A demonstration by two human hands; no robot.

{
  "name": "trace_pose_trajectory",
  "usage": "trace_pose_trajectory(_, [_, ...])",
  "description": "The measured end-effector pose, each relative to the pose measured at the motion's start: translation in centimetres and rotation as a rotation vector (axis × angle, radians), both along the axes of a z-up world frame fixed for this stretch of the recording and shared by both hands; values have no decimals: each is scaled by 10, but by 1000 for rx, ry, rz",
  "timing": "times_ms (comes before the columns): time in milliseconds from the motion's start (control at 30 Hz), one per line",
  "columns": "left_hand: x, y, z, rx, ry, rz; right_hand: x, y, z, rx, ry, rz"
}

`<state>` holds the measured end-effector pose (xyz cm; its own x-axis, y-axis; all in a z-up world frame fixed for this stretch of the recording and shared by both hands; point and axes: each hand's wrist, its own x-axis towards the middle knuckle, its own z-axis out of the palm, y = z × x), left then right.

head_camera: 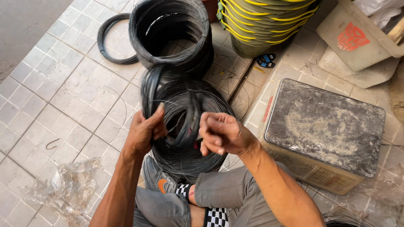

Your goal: The person sits on the floor and handles a large coil of black wire, uncoiling and straightening sections of it. They then use red-handled pliers to cut the wire into smaller pieces.

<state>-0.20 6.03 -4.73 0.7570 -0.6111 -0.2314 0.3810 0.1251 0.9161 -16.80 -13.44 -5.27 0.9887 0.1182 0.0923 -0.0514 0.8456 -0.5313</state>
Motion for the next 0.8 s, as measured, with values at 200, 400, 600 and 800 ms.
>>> trace_pose_trajectory(200, [3,1,43,-126,-59,39,-5,9,11,286,-190,226])
trace_pose_trajectory(400, [11,22,53,-266,-174,33,5,-17,2,-55,404,-166])
trace_pose_trajectory(600, [1,46,62,-240,-413,79,-7,-13,51,-105,-342,-53])
trace_pose_trajectory(800, [-19,55,71,-404,-498,250,-5,16,25,-582,-363,313])
